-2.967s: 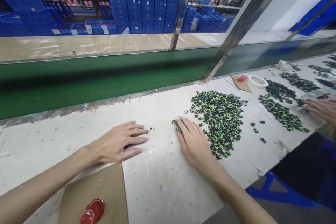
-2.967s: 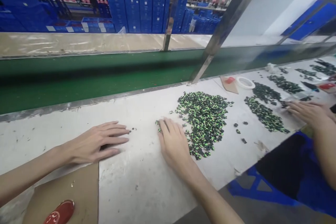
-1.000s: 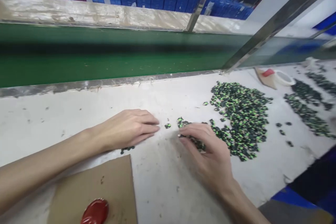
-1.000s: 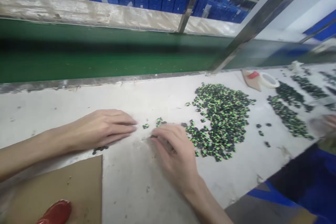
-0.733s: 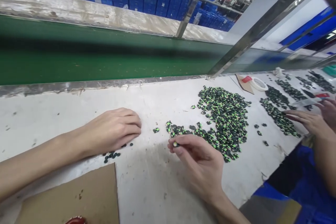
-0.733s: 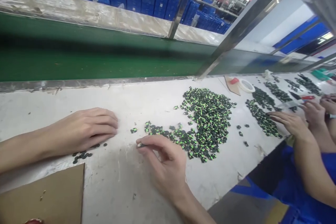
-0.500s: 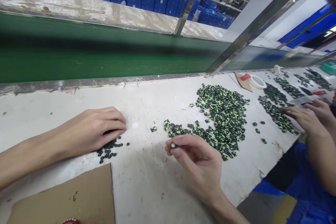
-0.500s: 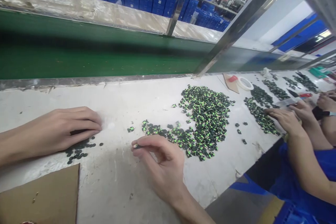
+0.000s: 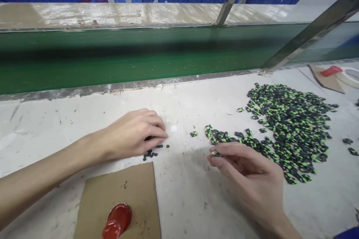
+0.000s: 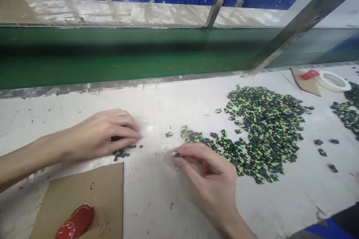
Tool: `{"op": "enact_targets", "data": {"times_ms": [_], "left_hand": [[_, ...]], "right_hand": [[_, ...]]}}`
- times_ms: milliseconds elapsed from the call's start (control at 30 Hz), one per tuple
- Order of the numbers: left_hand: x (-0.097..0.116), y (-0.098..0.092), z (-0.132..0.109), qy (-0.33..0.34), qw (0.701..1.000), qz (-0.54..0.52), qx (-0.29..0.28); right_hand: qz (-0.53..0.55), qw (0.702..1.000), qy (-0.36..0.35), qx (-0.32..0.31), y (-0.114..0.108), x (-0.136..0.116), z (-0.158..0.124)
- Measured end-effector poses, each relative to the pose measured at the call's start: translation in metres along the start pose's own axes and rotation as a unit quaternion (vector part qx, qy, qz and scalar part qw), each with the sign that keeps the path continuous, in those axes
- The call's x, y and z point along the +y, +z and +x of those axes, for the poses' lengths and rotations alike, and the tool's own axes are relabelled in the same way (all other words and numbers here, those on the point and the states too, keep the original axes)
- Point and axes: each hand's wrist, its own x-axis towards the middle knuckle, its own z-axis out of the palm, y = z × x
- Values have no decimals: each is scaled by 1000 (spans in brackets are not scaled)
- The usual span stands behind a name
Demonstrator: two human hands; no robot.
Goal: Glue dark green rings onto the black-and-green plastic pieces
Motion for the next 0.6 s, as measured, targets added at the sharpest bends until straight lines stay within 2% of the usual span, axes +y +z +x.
{"op": "enact_targets", "data": {"times_ms": [200,333,433,500,600], "left_hand": [[10,9,8,51,998,1,-35],[10,14,12,53,998,12,-43],[12,12,11,38,999,11,-25],[18,5,-1,8,1000,0,12],[38,-8,-45,-70,992,-27,99]], "right_hand": [[6,1000,12,-14,2,-2,1],[28,999,30,-24,4,-4,5],[39,998,48,-32,5,-5,5],[45,996,60,-39,5,-9,-1],[61,994,71,-55,9,-20,-17]]}}
